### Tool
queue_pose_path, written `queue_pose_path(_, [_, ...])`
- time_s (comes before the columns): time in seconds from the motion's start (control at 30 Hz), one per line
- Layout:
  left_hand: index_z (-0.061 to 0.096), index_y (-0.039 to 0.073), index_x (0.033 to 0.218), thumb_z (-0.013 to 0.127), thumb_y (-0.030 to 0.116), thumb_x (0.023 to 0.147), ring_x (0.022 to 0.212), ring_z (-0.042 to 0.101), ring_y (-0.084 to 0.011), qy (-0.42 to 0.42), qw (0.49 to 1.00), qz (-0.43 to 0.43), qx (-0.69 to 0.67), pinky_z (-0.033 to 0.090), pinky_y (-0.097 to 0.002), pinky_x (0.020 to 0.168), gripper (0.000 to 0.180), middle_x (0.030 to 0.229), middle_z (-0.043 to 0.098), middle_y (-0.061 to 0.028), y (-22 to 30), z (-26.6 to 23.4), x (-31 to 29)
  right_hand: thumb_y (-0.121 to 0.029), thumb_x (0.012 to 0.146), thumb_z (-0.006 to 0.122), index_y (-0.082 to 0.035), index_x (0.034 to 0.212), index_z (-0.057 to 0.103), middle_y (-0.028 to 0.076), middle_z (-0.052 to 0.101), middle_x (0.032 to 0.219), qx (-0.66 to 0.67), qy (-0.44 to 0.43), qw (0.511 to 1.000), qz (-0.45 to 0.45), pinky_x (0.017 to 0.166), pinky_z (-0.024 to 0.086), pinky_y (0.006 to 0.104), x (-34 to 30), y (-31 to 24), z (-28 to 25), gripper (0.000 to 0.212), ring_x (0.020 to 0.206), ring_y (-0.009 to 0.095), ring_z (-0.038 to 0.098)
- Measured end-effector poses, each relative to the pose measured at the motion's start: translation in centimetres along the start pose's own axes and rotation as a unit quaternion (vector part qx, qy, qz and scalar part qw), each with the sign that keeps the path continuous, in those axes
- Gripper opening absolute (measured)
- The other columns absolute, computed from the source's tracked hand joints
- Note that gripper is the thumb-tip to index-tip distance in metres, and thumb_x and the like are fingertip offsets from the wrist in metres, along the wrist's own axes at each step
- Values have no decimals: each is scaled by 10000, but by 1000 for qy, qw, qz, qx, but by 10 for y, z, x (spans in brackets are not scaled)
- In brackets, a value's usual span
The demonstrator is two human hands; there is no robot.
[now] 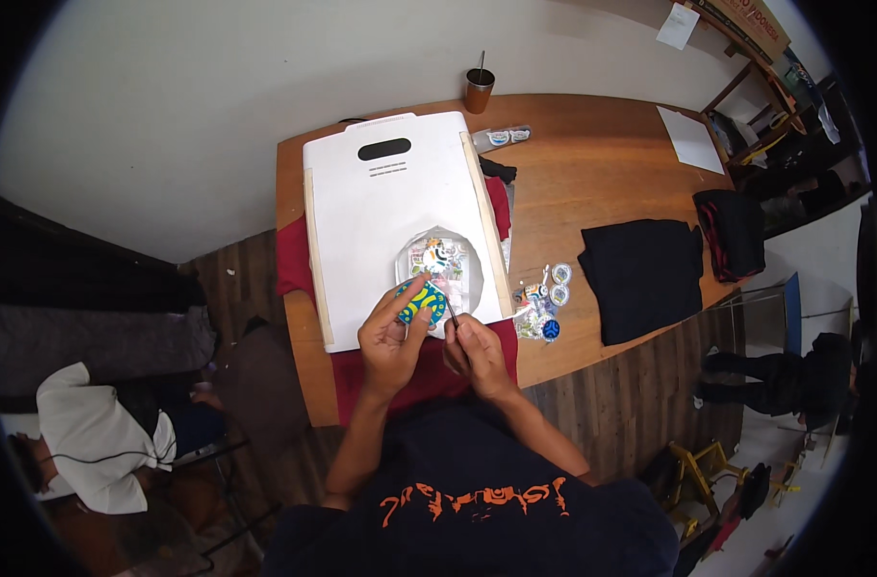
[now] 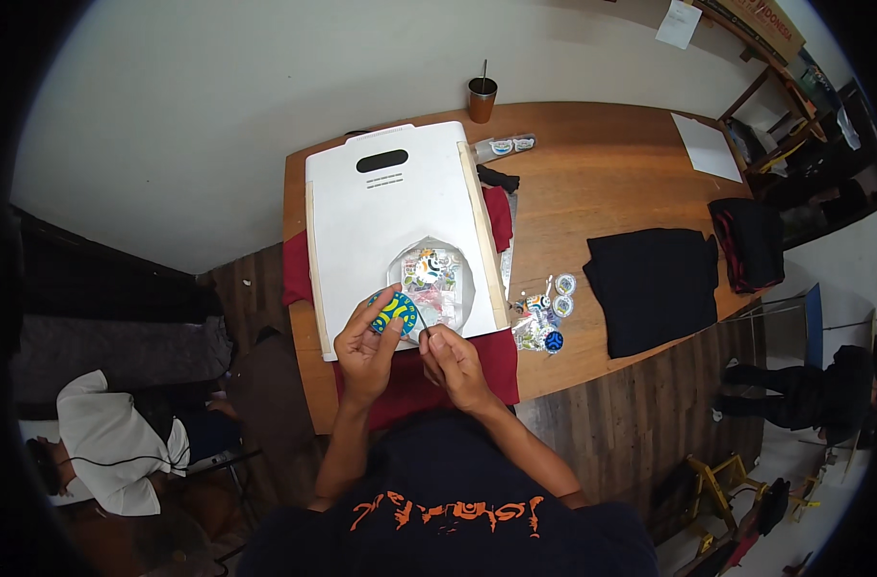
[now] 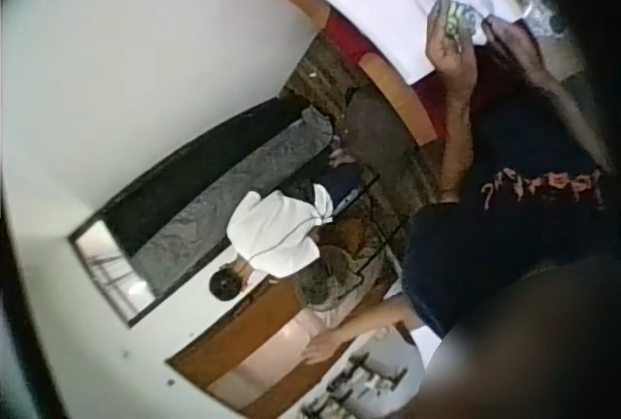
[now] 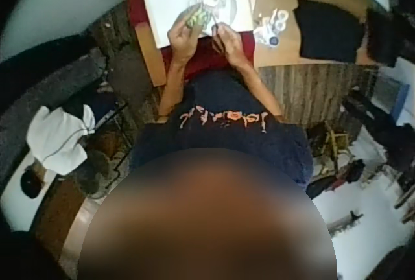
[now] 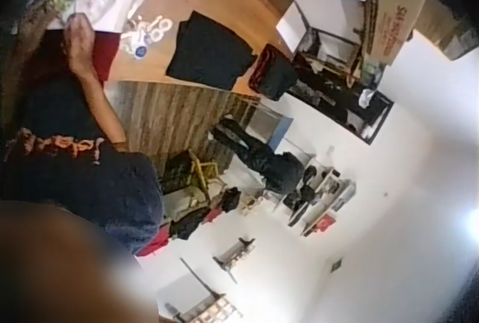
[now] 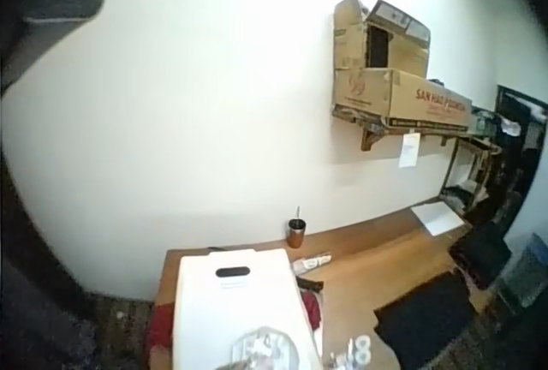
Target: Trimming the excess material from the edges of small circular patches using scissors.
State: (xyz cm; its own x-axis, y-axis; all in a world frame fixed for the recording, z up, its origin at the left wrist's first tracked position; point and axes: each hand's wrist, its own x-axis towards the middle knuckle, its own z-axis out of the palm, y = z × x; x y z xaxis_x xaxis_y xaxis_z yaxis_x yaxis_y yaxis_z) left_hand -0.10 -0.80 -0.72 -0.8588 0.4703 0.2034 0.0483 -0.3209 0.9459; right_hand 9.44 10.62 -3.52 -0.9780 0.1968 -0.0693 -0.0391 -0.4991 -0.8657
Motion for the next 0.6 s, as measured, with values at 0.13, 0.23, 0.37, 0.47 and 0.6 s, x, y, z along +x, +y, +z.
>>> queue_pose_path(0.13, [546, -90, 1295, 574, -85, 922, 1191, 557, -220, -1, 1000, 2, -5, 482, -299, 980, 374, 1306, 553, -202, 4, 2, 3, -361, 1057, 380, -61, 916, 485, -42, 333, 556, -1, 4, 1000, -1, 463, 271, 241, 0, 0, 1, 347, 458, 68, 281])
queue_pose_path(0.23, [546, -90, 1296, 574, -84, 923, 1187, 558, -216, -2, 1000, -4, -4, 484, -294, 976, 374, 1306, 552, -200, 5, 2, 3, -363, 1057, 381, -59, 927, 487, -42, 328, 554, 0, 0, 1000, -9, 464, 271, 241, 0, 0, 0, 347, 456, 67, 279])
queue_pose_path(0.37, [544, -89, 1297, 576, -89, 920, 1181, 559, -209, -4, 1000, -8, -2, 487, -288, 971, 379, 1308, 551, -196, 5, 2, 3, -338, 1060, 394, -53, 942, 495, -48, 346, 583, 21, -4, 1000, -11, 463, 279, 219, 0, 1, 0, 325, 474, 45, 283])
queue_pose_path(0.47, [544, -86, 1299, 574, -96, 917, 1179, 560, -207, -7, 1000, -5, -6, 489, -288, 968, 383, 1308, 552, -195, 2, 0, -1, -335, 1061, 391, -53, 943, 496, -47, 347, 580, 23, -1, 1000, -11, 463, 283, 219, -1, 2, 0, 323, 474, 45, 285])
queue_pose_path(0.6, [545, -85, 1299, 573, -100, 915, 1179, 560, -207, -2, 1000, -11, -6, 490, -290, 969, 385, 1306, 553, -194, 5, 2, 1, -332, 1062, 388, -52, 948, 498, -45, 351, 578, 13, 7, 1000, -15, 466, 290, 220, -1, 0, 1, 322, 473, 46, 289])
